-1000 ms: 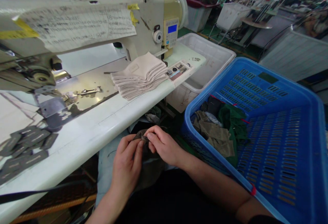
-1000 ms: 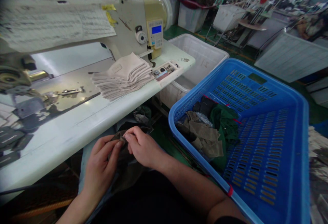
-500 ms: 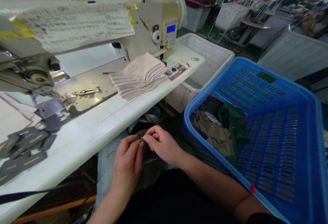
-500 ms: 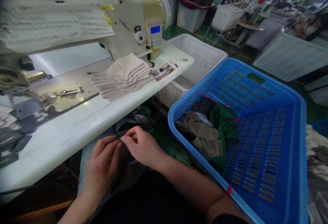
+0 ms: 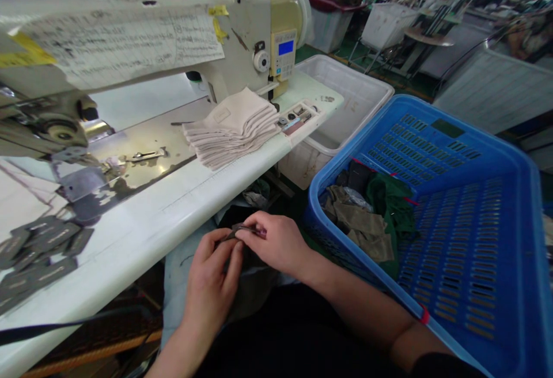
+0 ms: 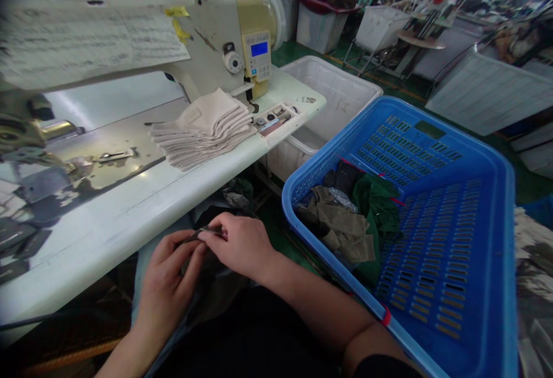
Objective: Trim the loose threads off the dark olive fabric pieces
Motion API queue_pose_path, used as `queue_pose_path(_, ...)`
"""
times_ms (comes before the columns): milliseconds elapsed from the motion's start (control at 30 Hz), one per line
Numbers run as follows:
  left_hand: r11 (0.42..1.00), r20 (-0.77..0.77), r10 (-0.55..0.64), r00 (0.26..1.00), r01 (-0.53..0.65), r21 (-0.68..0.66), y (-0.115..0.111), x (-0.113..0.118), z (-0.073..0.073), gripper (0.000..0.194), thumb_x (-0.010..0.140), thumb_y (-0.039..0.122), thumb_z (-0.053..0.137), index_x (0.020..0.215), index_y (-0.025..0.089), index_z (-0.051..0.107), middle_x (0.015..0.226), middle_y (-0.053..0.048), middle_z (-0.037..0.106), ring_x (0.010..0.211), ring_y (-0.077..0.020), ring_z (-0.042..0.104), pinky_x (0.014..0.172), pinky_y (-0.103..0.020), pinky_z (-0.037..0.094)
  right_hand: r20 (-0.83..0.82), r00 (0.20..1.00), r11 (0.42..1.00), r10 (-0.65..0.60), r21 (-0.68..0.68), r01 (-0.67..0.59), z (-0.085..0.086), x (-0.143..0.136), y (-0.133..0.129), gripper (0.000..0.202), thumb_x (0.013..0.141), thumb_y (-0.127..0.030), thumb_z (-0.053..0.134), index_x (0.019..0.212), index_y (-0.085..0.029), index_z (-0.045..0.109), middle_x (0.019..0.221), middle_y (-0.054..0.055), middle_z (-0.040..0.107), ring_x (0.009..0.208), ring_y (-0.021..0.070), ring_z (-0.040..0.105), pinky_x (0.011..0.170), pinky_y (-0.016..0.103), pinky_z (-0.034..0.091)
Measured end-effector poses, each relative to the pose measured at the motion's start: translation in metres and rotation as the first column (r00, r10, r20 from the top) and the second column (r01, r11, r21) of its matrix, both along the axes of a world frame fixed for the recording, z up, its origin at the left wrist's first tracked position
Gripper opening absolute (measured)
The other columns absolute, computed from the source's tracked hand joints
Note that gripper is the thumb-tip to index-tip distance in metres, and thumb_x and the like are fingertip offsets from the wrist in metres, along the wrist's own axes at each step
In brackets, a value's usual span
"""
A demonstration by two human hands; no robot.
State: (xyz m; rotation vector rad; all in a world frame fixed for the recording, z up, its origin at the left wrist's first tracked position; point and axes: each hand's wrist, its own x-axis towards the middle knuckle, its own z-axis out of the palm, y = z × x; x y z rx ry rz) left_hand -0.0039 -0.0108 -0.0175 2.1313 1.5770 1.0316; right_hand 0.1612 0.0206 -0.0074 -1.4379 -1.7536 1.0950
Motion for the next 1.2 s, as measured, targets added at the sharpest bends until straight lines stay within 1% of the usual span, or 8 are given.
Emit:
queue_pose_path(167, 0.994, -0.067, 0.07, 0.995, -0.064, 0.093, -0.001, -0.002, 0.003, 0.02, 0.09, 0.031, 0.06, 0.079, 0.023, 0.074, 0.112, -0.011, 0.067, 0.101, -0.0289, 0.064, 0.087, -0.047, 0.052, 0.071, 0.997, 0.989, -0.007, 0.145, -0.003, -0.008, -0.009, -0.006, 0.004, 0.088, -0.027, 0.063, 0.09, -0.023, 0.064, 0.079, 0.001, 0.069, 0.072, 0.0179, 0.063, 0.067, 0.028, 0.04)
queue_pose_path(367, 0.986, 0.102, 0.149, 0.984, -0.139, -0.094, -0.005, -0.003, 0.0, 0.024, 0.095, 0.037, 0.056, 0.087, 0.025, 0.075, 0.126, -0.008, 0.063, 0.116, -0.0288, 0.061, 0.098, -0.046, 0.05, -0.402, 0.888, 0.972, -0.223, -0.161, 0.171, -0.013, -0.015, -0.001, 0.024, 0.091, -0.039, 0.057, 0.078, -0.02, 0.06, 0.071, -0.001, 0.061, 0.065, 0.0141, 0.056, 0.061, 0.025, 0.043)
queue_pose_path(533, 0.941, 0.035, 0.338, 0.941, -0.339, 0.023, -0.004, -0.002, 0.008, 0.026, 0.084, 0.044, 0.068, 0.096, 0.022, 0.073, 0.114, -0.012, 0.064, 0.108, -0.0303, 0.061, 0.095, -0.048, 0.05, -0.353, 0.923, 0.988, -0.15, -0.072, 0.133, -0.018, -0.01, 0.001, 0.021, 0.091, -0.039, 0.06, 0.083, -0.019, 0.064, 0.073, -0.002, 0.064, 0.068, 0.014, 0.058, 0.065, 0.026, 0.043)
queue_pose_path(700, 0.864, 0.323, 0.237, 0.916, -0.047, -0.501, 0.007, -0.002, 0.017, 0.029, 0.079, 0.05, 0.067, 0.075, 0.021, 0.066, 0.058, 0.002, 0.063, 0.053, -0.0163, 0.06, 0.052, -0.028, 0.049, -0.332, 0.942, 0.999, -0.043, -0.032, 0.034, -0.018, -0.01, -0.006, 0.018, 0.092, -0.037, 0.06, 0.086, -0.02, 0.065, 0.073, -0.002, 0.063, 0.068, 0.0137, 0.058, 0.064, 0.025, 0.043)
queue_pose_path(900, 0.644, 0.612, 0.489, 0.621, 0.217, -0.734, 0.01, 0.006, 0.019, 0.031, 0.069, 0.041, 0.078, 0.069, 0.02, 0.055, 0.062, 0.0, 0.071, 0.058, -0.0189, 0.072, 0.061, -0.031, 0.059, -0.577, 0.78, 0.96, -0.245, -0.259, 0.109, -0.012, -0.016, -0.004, 0.025, 0.084, -0.042, 0.065, 0.075, -0.02, 0.055, 0.062, -0.006, 0.048, 0.055, 0.0098, 0.043, 0.053, 0.023, 0.036)
queue_pose_path(1033, 0.745, 0.68, 0.51, 0.527, 0.124, -0.655, 0.006, 0.016, 0.014, 0.03, 0.07, 0.039, 0.078, 0.068, 0.02, 0.054, 0.071, 0.001, 0.07, 0.062, -0.0168, 0.072, 0.065, -0.032, 0.062, -0.652, 0.592, 0.815, -0.474, -0.579, 0.015, -0.018, -0.024, -0.001, 0.036, 0.077, -0.051, 0.068, 0.077, -0.023, 0.046, 0.053, -0.013, 0.027, 0.044, 0.0066, 0.017, 0.042, 0.022, 0.016)
queue_pose_path(1100, 0.807, 0.657, 0.447, 0.607, 0.043, -0.588, 0.005, 0.016, 0.011, 0.028, 0.071, 0.039, 0.076, 0.067, 0.019, 0.057, 0.076, 0.0, 0.07, 0.066, -0.0164, 0.07, 0.066, -0.033, 0.063, -0.623, 0.643, 0.793, -0.445, -0.608, -0.042, -0.025, -0.025, 0.002, 0.035, 0.079, -0.05, 0.067, 0.078, -0.022, 0.046, 0.054, -0.013, 0.028, 0.044, 0.0065, 0.018, 0.042, 0.022, 0.017)
queue_pose_path(1200, 0.84, 0.534, 0.39, 0.75, -0.052, -0.541, 0.007, 0.01, 0.007, 0.027, 0.072, 0.041, 0.074, 0.064, 0.02, 0.059, 0.08, -0.003, 0.07, 0.066, -0.0167, 0.067, 0.058, -0.03, 0.062, -0.492, 0.798, 0.886, -0.348, -0.452, 0.107, -0.031, -0.019, 0.001, 0.03, 0.085, -0.045, 0.065, 0.095, -0.019, 0.054, 0.062, -0.008, 0.044, 0.051, 0.0096, 0.039, 0.05, 0.023, 0.032)
